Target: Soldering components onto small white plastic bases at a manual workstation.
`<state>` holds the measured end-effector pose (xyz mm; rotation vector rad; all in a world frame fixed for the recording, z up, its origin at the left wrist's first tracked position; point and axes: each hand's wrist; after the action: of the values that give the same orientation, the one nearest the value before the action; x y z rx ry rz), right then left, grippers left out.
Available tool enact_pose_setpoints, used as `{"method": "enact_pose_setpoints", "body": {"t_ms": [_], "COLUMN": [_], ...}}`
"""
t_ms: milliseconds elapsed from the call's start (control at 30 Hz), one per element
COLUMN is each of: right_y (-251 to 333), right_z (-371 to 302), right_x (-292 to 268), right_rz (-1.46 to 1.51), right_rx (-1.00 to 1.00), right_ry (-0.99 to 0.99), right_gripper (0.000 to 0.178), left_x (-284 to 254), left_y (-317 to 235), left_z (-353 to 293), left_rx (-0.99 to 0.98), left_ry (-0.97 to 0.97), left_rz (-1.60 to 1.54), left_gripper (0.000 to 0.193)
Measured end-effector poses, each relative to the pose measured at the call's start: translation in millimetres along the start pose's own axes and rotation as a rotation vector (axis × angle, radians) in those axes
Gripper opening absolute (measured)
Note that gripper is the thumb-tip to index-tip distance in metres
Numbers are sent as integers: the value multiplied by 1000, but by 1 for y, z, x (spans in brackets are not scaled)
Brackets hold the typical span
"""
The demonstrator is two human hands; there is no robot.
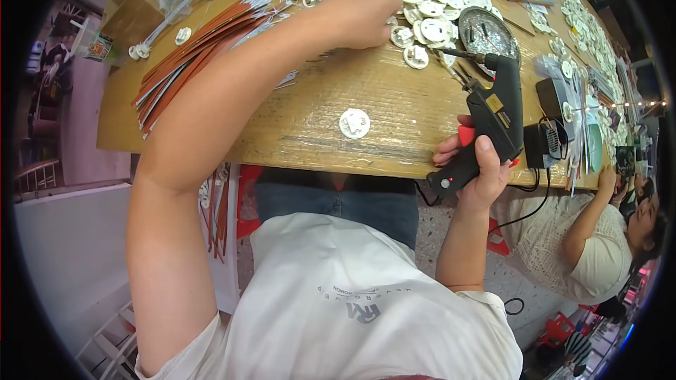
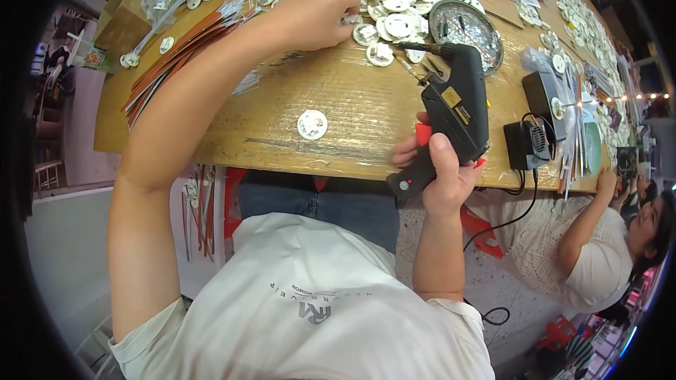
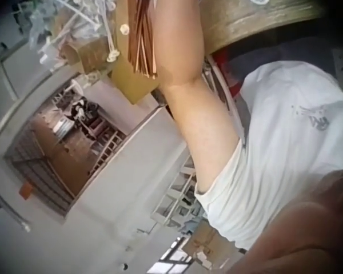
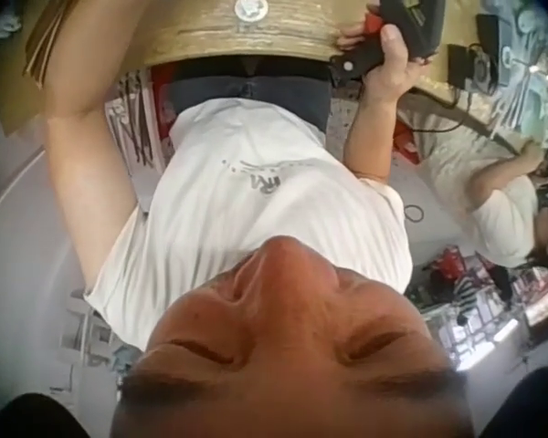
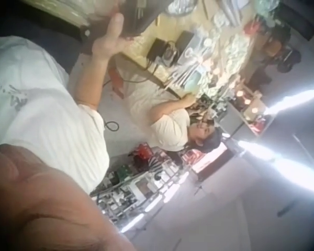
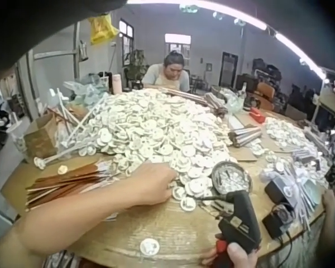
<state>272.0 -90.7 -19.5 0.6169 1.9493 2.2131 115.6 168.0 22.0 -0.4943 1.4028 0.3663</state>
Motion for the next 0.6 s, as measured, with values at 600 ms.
{"method": "enact_pose_setpoints", "body": {"t_ms": [600], "right_y": [6], "right_z": [5], "right_x": [6], "right_rz": [-119], "right_rx": [35], "right_ry": [-35], "right_gripper": [57], "left_x": [-17], "left_y": [0], "left_z": [-186], "left_rx": [-224], "left_ry": [-144], "left_rz": [-281], "left_gripper": [9]}}
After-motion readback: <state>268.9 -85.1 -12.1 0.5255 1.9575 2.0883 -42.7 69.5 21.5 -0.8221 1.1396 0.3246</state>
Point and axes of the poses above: each hand's wrist, its own z-axis towards the middle knuckle, its own x-axis out of the palm, y = z × x, and after that the axes turned 5 degrees about y, right-handed
